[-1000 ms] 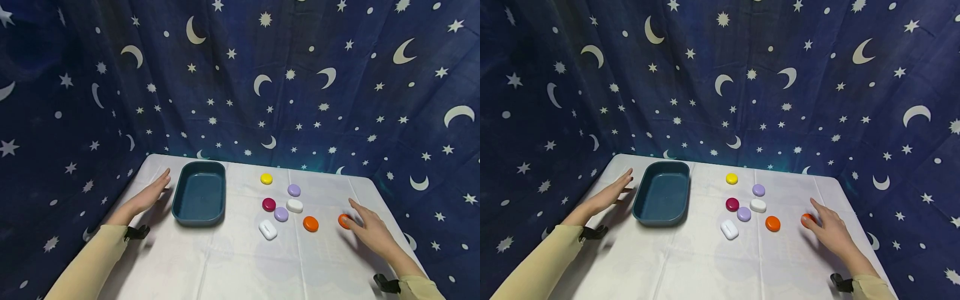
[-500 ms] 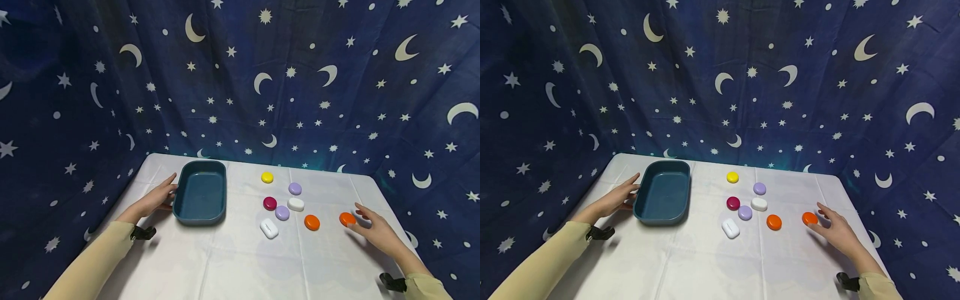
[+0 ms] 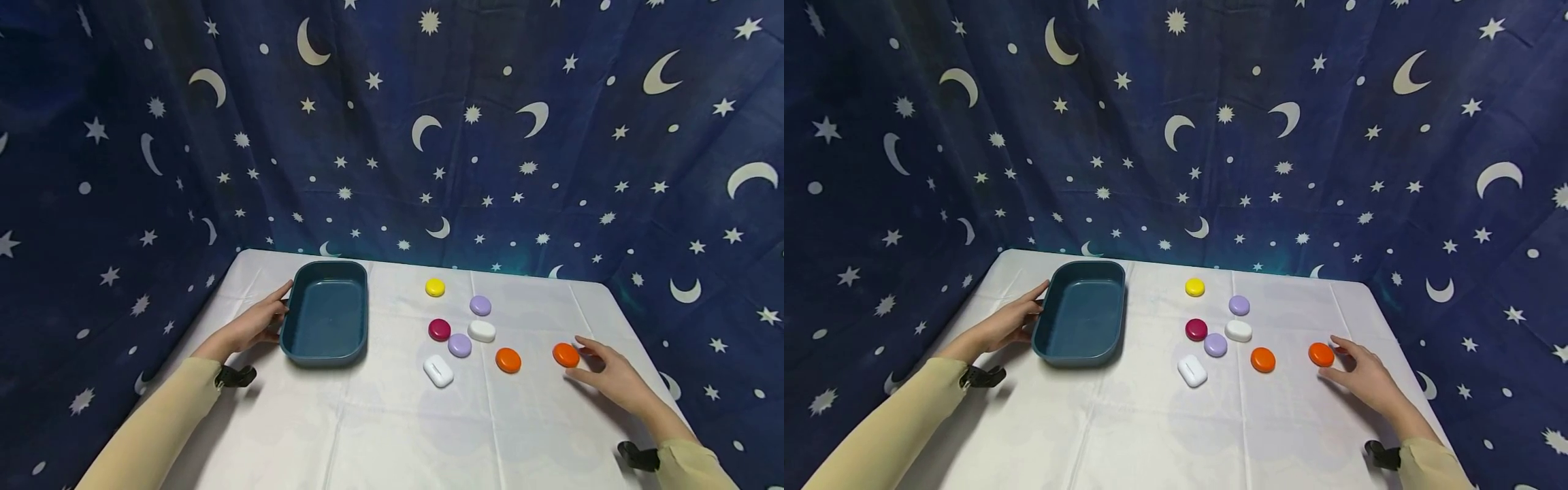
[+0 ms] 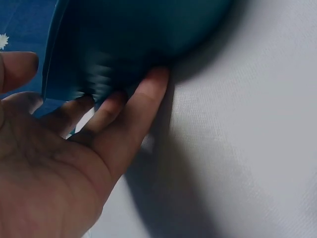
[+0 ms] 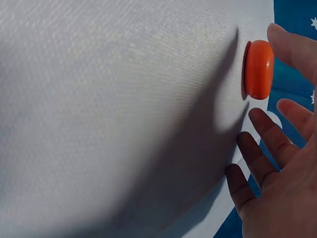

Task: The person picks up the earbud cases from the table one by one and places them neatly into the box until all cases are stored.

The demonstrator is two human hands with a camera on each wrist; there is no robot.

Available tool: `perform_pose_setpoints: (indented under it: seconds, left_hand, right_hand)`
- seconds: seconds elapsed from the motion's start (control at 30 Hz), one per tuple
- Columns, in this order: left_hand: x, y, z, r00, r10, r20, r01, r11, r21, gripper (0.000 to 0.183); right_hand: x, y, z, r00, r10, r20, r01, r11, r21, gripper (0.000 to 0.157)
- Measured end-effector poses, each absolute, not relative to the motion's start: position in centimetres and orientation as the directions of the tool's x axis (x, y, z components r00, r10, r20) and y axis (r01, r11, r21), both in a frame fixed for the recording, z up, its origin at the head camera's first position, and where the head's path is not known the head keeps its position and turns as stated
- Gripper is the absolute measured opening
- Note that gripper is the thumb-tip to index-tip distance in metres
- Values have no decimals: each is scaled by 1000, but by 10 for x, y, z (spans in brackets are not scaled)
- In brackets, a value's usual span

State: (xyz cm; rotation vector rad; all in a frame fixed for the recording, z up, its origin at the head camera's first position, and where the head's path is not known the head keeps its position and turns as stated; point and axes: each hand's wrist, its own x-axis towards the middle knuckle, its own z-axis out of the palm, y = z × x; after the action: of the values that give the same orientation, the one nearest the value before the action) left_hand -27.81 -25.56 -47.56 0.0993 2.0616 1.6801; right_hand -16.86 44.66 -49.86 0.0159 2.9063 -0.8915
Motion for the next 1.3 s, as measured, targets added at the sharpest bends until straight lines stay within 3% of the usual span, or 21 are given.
perform_pose_setpoints:
  seconds: [0.7, 1.3]
  left_hand:
    - [-269, -228, -481, -842, 435, -318, -221, 259, 940, 81]
    - [-259, -195, -484, -835, 436, -337, -247, 251, 936, 79]
  right_hand:
    - [-168, 445, -505, -994, 32, -103, 81, 848, -523, 95]
    - [-174, 447, -505, -996, 17, -84, 60, 840, -539, 88]
